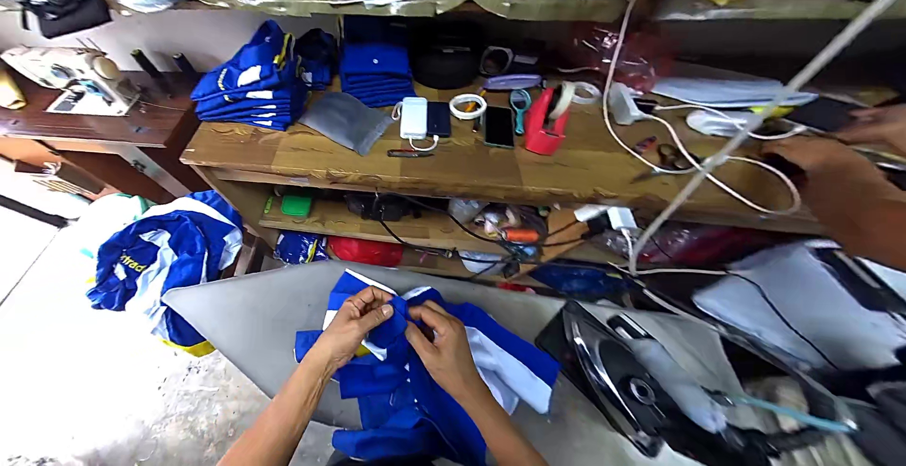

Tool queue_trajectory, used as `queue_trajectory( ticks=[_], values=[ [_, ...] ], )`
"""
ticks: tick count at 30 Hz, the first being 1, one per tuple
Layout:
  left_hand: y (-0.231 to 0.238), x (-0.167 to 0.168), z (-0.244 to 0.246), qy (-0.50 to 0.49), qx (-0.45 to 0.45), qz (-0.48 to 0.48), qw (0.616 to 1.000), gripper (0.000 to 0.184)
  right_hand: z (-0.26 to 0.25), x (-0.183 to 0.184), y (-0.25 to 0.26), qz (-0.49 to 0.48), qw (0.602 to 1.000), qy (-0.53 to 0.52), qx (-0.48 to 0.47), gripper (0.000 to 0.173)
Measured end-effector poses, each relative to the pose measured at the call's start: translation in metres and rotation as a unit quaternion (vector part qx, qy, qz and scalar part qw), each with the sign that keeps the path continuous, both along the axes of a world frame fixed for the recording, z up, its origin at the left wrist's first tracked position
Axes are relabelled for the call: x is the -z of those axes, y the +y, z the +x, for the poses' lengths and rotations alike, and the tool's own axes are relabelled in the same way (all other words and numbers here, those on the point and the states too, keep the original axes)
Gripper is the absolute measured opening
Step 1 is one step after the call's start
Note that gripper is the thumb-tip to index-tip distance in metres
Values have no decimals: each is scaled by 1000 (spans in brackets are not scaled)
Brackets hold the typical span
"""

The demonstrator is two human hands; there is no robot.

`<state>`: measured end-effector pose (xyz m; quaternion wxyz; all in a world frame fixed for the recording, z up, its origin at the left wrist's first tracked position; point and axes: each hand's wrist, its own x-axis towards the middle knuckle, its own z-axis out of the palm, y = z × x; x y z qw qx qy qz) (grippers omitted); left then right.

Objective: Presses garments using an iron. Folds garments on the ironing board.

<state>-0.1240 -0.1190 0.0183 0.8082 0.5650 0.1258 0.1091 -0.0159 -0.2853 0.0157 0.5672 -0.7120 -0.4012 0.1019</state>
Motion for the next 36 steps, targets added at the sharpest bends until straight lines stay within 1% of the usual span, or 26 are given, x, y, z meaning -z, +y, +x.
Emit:
queue_trajectory(
  ticks=[1,3,5,7,8,10,12,13,16,18,20,21,22,23,24,25,26,27,28,30,32,33,34,35,36],
  values=[
    [17,-3,5,19,-1,82,996,22,1,1,2,-11,1000,-17,10,17],
    [58,-16,24,60,-27,246,967,30,4,1,4,-28,999,-38,26,18],
    [102,-27,55,114,-65,375,918,32,6,3,3,-33,998,-43,40,17],
    [139,-32,100,156,-80,469,866,34,4,4,2,-34,997,-39,52,16],
    [152,-31,127,156,-78,511,842,34,3,5,1,-37,997,-36,58,15],
    [167,-22,182,105,-65,592,797,32,0,3,0,-45,996,-30,69,14],
    [173,-12,232,58,-36,649,758,34,-3,0,-1,-55,995,-26,77,14],
    [173,-8,252,60,-17,669,740,37,-5,-1,-2,-61,995,-22,81,14],
    [177,6,302,137,44,717,682,47,-7,-4,-2,-74,992,-20,97,14],
    [173,6,314,183,74,740,643,45,-6,-6,-3,-79,991,-18,105,14],
    [163,-11,309,203,107,770,596,35,-5,-7,-1,-80,990,-19,114,15],
    [158,-20,302,215,124,777,579,32,-6,-8,0,-82,990,-17,116,15],
    [153,-25,294,230,134,774,575,30,-6,-9,1,-84,989,-12,118,16],
    [151,-30,285,245,134,759,588,30,-5,-10,3,-83,989,-8,118,16],
    [150,-34,274,251,123,732,621,29,-4,-10,5,-78,990,-5,119,16],
    [149,-37,258,242,107,693,670,31,-3,-10,7,-72,990,-5,120,16],
    [146,-42,235,219,89,646,726,32,-2,-10,10,-67,990,-7,121,16],
    [141,-47,208,195,78,599,773,31,-1,-11,12,-65,990,-8,124,15],
    [137,-50,183,184,86,552,809,30,0,-11,15,-66,989,-7,129,15],
    [132,-58,141,178,139,461,858,32,1,-12,19,-73,988,-5,134,16],
    [121,-68,98,161,160,403,887,40,0,-13,24,-83,987,-10,139,17],
    [115,-74,77,152,157,397,891,44,0,-13,27,-89,986,-15,142,18],
    [108,-81,57,147,145,416,886,49,-1,-14,29,-95,985,-22,144,18],
    [99,-85,39,137,121,460,869,50,-2,-15,31,-104,983,-30,146,19],
    [90,-89,24,119,93,516,843,48,-3,-16,33,-115,982,-36,147,19]
  ],
)
